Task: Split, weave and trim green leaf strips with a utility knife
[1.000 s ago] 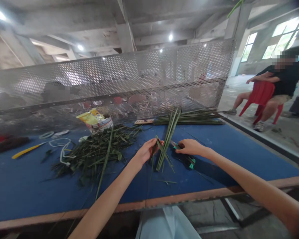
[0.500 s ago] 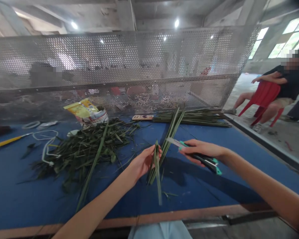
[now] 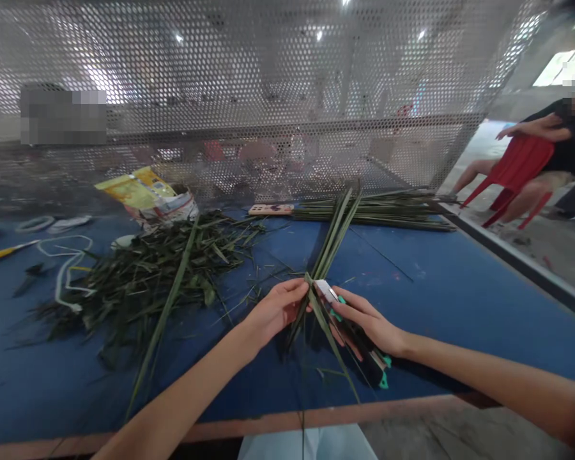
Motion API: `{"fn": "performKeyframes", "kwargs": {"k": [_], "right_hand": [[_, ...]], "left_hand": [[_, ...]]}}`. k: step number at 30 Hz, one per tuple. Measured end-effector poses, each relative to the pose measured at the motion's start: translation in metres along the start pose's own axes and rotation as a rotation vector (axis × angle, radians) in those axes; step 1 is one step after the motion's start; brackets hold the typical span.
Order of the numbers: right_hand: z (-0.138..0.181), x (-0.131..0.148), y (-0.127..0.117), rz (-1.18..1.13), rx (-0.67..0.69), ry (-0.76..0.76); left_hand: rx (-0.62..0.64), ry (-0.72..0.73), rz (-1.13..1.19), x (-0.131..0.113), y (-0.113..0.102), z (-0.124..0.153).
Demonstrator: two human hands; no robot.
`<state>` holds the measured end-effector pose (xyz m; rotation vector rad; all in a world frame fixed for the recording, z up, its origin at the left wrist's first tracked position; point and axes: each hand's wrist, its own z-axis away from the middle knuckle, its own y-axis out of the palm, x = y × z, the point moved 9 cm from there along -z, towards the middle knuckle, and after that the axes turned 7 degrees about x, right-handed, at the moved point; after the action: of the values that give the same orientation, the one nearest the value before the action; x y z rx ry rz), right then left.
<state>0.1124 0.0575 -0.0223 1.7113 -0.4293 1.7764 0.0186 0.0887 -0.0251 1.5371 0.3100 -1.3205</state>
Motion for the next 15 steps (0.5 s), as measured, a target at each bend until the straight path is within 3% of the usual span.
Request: {"fn": "performKeyframes", "kwargs": {"k": [8, 15], "right_hand": [[0.009, 0.005, 0.009, -0.031, 0.084, 0.018], [0.012, 0.010, 0.009, -0.031, 0.071, -0.026]], "left_hand": [[0.028, -0.013, -0.016, 0.003, -0.003, 0.003], [0.033, -0.003, -0.016, 0.000, -0.002, 0.004]]}}
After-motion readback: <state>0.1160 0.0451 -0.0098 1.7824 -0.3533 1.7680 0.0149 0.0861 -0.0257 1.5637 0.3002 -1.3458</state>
